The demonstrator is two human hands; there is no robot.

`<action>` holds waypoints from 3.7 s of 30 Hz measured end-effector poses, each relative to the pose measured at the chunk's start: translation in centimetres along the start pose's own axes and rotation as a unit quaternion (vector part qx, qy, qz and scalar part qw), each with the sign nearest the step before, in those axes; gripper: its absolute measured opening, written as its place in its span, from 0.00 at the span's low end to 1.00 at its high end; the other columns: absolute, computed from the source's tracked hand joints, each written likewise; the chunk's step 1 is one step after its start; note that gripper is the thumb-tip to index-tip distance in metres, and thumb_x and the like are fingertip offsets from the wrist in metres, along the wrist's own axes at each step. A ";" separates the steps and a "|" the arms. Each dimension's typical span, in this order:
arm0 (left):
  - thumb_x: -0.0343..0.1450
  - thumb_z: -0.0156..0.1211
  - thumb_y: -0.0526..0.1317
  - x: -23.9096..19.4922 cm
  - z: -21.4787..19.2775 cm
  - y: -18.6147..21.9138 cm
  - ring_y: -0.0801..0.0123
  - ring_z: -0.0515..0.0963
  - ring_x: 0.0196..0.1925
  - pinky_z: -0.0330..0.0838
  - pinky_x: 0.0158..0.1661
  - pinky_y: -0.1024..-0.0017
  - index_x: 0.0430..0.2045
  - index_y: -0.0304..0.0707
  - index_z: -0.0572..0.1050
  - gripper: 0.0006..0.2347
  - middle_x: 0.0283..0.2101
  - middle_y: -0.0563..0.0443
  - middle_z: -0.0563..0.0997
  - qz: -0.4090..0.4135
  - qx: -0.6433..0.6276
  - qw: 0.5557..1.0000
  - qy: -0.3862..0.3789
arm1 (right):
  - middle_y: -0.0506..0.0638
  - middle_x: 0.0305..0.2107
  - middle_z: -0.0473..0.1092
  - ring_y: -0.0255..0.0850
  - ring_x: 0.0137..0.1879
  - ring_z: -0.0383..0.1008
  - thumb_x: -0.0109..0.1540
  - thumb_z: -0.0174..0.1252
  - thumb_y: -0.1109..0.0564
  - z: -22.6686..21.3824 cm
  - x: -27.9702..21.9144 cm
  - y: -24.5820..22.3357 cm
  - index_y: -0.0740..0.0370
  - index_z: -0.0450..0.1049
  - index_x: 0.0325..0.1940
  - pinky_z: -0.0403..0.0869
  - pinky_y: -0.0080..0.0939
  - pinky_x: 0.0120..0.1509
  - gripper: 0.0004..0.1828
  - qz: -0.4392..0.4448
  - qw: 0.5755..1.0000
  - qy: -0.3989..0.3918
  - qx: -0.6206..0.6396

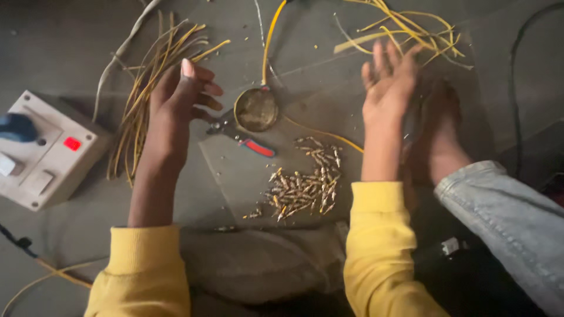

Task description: The person sits on the floor and strips the yellow insulation from multiple wires using a small blade. They repeatedly cut the insulation and pull it off, leaving a pile of stripped wire ends and insulation scraps on the floor.

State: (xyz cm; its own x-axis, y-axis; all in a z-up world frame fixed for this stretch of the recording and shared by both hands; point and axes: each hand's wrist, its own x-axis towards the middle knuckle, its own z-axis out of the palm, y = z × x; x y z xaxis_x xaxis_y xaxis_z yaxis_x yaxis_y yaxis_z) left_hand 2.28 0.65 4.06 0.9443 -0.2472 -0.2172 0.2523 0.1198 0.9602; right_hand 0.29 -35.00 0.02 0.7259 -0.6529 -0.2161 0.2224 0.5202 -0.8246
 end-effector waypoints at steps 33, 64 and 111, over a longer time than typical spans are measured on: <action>0.66 0.58 0.32 7.1 -4.0 -7.3 0.46 0.71 0.56 0.64 0.55 0.51 0.42 0.34 0.79 0.11 0.49 0.38 0.74 0.309 0.580 0.712 0.247 | 0.60 0.35 0.73 0.59 0.43 0.74 0.58 0.67 0.60 8.6 -18.3 7.9 0.62 0.68 0.52 0.72 0.57 0.48 0.21 -0.222 0.559 -0.346 -0.720; 0.60 0.66 0.24 2.6 -1.1 -0.9 0.57 0.83 0.40 0.77 0.41 0.66 0.27 0.33 0.79 0.08 0.36 0.47 0.80 0.364 0.234 0.897 0.094 | 0.48 0.27 0.70 0.38 0.33 0.73 0.68 0.64 0.49 7.4 -13.7 9.3 0.67 0.73 0.44 0.74 0.41 0.41 0.17 0.105 0.911 -0.330 -0.222; 0.72 0.67 0.39 -0.7 2.1 -2.6 0.74 0.83 0.36 0.78 0.40 0.75 0.37 0.25 0.82 0.10 0.34 0.50 0.85 0.060 -0.190 0.979 0.046 | 0.63 0.45 0.70 0.56 0.51 0.73 0.73 0.55 0.59 7.5 -16.0 7.3 0.68 0.65 0.58 0.71 0.52 0.57 0.12 -0.280 0.700 -0.344 -0.559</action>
State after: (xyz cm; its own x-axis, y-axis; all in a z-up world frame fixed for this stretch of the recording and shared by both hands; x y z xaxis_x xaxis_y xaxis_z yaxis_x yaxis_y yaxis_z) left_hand 0.56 -1.51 2.07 0.9825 -0.1236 -0.1396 0.1830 0.4958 0.8490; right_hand -4.77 -16.63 1.34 0.9559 0.0388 0.2912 0.2291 -0.7188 -0.6564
